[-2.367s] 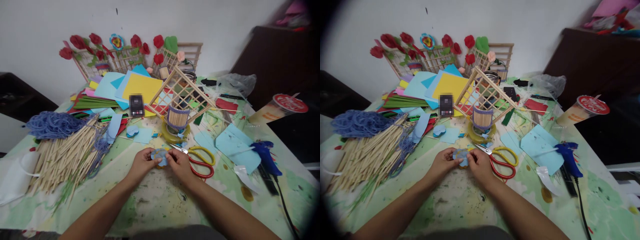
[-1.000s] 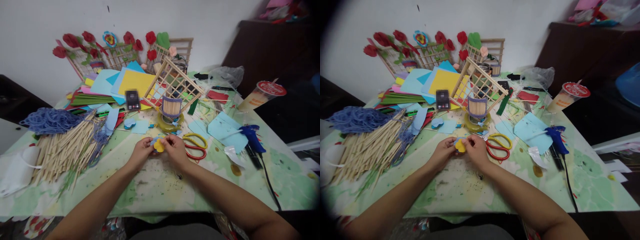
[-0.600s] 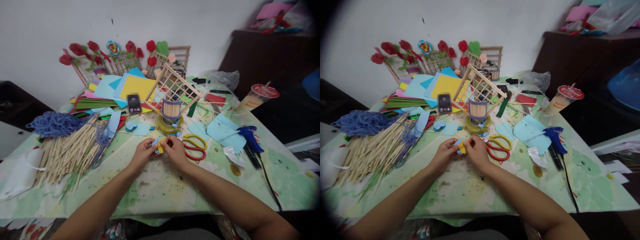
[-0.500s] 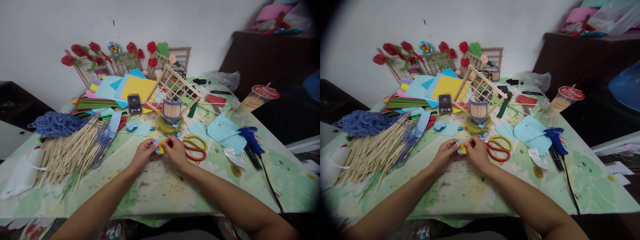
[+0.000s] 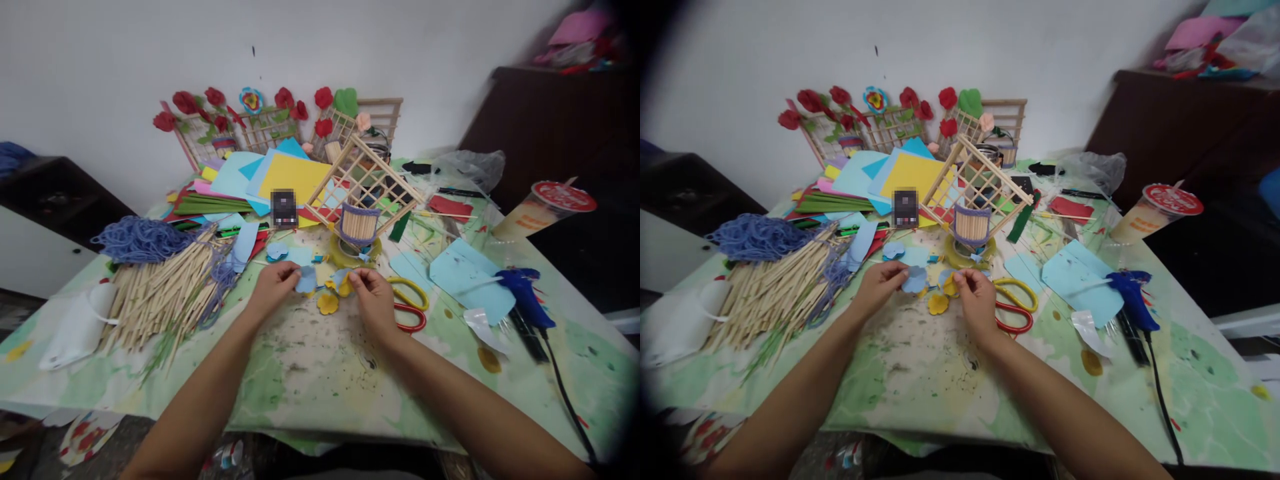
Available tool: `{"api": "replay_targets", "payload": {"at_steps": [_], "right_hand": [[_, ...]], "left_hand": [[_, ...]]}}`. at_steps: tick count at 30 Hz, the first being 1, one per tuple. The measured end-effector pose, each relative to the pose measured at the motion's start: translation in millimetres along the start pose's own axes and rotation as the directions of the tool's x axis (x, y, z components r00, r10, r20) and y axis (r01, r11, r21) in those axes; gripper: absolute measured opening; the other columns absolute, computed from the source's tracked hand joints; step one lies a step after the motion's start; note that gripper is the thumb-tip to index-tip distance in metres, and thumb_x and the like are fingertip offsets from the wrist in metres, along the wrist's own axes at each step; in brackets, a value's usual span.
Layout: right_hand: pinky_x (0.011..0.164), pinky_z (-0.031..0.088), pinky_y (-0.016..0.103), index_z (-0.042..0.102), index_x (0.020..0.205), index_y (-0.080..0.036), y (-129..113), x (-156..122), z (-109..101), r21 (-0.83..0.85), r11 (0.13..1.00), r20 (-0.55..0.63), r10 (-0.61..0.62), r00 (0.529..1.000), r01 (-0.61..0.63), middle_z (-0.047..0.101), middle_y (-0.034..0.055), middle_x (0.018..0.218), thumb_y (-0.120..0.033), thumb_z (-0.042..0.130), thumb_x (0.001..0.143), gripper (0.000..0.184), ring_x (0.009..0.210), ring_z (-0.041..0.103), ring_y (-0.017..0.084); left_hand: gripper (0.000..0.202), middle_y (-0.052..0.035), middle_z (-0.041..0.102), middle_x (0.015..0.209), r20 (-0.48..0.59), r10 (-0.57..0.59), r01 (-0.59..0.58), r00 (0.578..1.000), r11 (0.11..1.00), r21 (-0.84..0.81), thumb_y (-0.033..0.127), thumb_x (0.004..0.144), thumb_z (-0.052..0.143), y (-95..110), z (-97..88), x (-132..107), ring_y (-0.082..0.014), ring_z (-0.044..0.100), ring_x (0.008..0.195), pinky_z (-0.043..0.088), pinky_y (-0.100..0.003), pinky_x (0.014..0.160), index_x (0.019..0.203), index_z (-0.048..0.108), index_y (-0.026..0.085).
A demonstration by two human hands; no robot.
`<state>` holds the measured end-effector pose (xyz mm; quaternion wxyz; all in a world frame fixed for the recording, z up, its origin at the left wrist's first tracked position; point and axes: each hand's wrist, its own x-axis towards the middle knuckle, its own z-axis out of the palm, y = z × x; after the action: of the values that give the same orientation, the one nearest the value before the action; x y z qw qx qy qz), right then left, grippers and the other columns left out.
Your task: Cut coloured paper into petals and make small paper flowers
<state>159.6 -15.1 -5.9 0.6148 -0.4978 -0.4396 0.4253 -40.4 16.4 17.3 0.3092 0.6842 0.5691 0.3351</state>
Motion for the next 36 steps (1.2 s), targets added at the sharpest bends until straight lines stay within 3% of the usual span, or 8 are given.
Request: {"api": "replay_targets", "payload": {"at_steps": [1, 2, 7, 13, 17, 22, 30, 36], "right_hand": [[0.064, 0.043, 0.028, 0.060, 0.080, -0.019, -1, 1, -1, 0.011, 1.000, -0.006, 0.009, 1.000, -0.009, 0.060, -0.0004, 0.072, -0.038, 0.061, 0.076, 0.020, 0.067, 0.052, 0.014], [0.063, 0.043, 0.027, 0.060, 0.080, -0.019, -1, 2, -1, 0.018, 1.000, -0.007, 0.018, 1.000, -0.017, 0.059, -0.0003, 0.072, -0.038, 0.061, 0.076, 0.020, 0.066, 0.052, 0.014], [0.061, 0.042, 0.027, 0.059, 0.074, -0.017, -3, 2, 0, 0.017, 0.999, 0.035, 0.043, 0.998, -0.043, 0.058, -0.0006, 0.067, -0.040, 0.062, 0.075, 0.022, 0.063, 0.050, 0.014], [0.062, 0.043, 0.027, 0.060, 0.075, -0.018, -8, 1, 1, 0.076, 0.997, 0.050, 0.027, 0.998, -0.030, 0.059, -0.0005, 0.069, -0.039, 0.064, 0.073, 0.022, 0.064, 0.052, 0.014], [0.063, 0.044, 0.028, 0.059, 0.076, -0.019, -15, 8, -6, 0.070, 0.997, 0.006, -0.045, 0.999, 0.044, 0.059, 0.0001, 0.070, -0.040, 0.064, 0.074, 0.022, 0.065, 0.053, 0.014], [0.061, 0.044, 0.027, 0.059, 0.076, -0.019, -23, 21, -16, 0.074, 0.992, -0.085, -0.099, 0.991, 0.105, 0.058, -0.0003, 0.069, -0.040, 0.062, 0.076, 0.022, 0.063, 0.051, 0.013], [0.050, 0.037, 0.023, 0.061, 0.074, -0.018, -19, 25, -17, 0.073, 0.997, -0.071, 0.014, 0.997, -0.008, 0.058, -0.0004, 0.064, -0.044, 0.061, 0.075, 0.026, 0.054, 0.045, 0.010], [0.052, 0.037, 0.024, 0.062, 0.074, -0.018, -19, 23, -15, 0.105, 0.994, -0.057, 0.005, 0.998, 0.001, 0.058, -0.0013, 0.064, -0.041, 0.062, 0.073, 0.023, 0.055, 0.046, 0.010]], "left_hand": [[0.026, 0.0011, 0.057, 0.055, -0.003, 0.018, -0.016, 1.000, 0.977, 0.214, 0.038, 0.077, 0.051, -6, -10.1, 6, -0.0153, 0.053, 0.055, 0.040, -0.025, 0.054, 0.071, 0.066, 0.018], [0.027, 0.0004, 0.056, 0.053, -0.044, 0.009, 0.004, 0.999, 0.958, 0.285, 0.039, 0.076, 0.052, -12, -19.0, 12, -0.0166, 0.053, 0.055, 0.039, -0.026, 0.054, 0.065, 0.065, 0.017], [0.035, -0.0111, 0.064, 0.087, -0.282, 0.015, 0.118, 0.959, 0.886, 0.448, 0.041, 0.080, 0.045, -35, -39.3, 46, -0.0257, 0.056, 0.085, 0.039, -0.033, 0.073, 0.089, 0.065, 0.014], [0.022, -0.0098, 0.064, 0.076, -0.197, -0.036, 0.136, 0.980, 0.843, 0.521, 0.035, 0.065, 0.064, -54, -38.8, 79, -0.0247, 0.057, 0.076, 0.039, -0.031, 0.068, 0.075, 0.064, 0.015], [0.026, -0.0079, 0.066, 0.080, -0.191, -0.044, 0.133, 0.981, 0.868, 0.479, 0.031, 0.066, 0.063, -65, -39.4, 82, -0.0209, 0.057, 0.073, 0.040, -0.028, 0.066, 0.086, 0.065, 0.015], [0.031, -0.0062, 0.064, 0.078, -0.296, -0.013, 0.137, 0.955, 0.905, 0.403, 0.030, 0.072, 0.054, -64, -42.4, 76, -0.0190, 0.057, 0.070, 0.042, -0.027, 0.064, 0.096, 0.065, 0.013], [0.029, -0.0086, 0.066, 0.092, -0.502, 0.141, 0.042, 0.853, 0.941, 0.337, 0.038, 0.078, 0.051, -47, -47.0, 67, -0.0232, 0.058, 0.092, 0.046, -0.032, 0.075, 0.087, 0.068, 0.016], [0.030, -0.0015, 0.062, 0.069, -0.588, -0.019, -0.007, 0.809, 0.999, -0.042, 0.041, 0.077, 0.054, -29, -35.1, 57, -0.0125, 0.055, 0.057, 0.046, -0.025, 0.057, 0.086, 0.063, 0.014]]}}
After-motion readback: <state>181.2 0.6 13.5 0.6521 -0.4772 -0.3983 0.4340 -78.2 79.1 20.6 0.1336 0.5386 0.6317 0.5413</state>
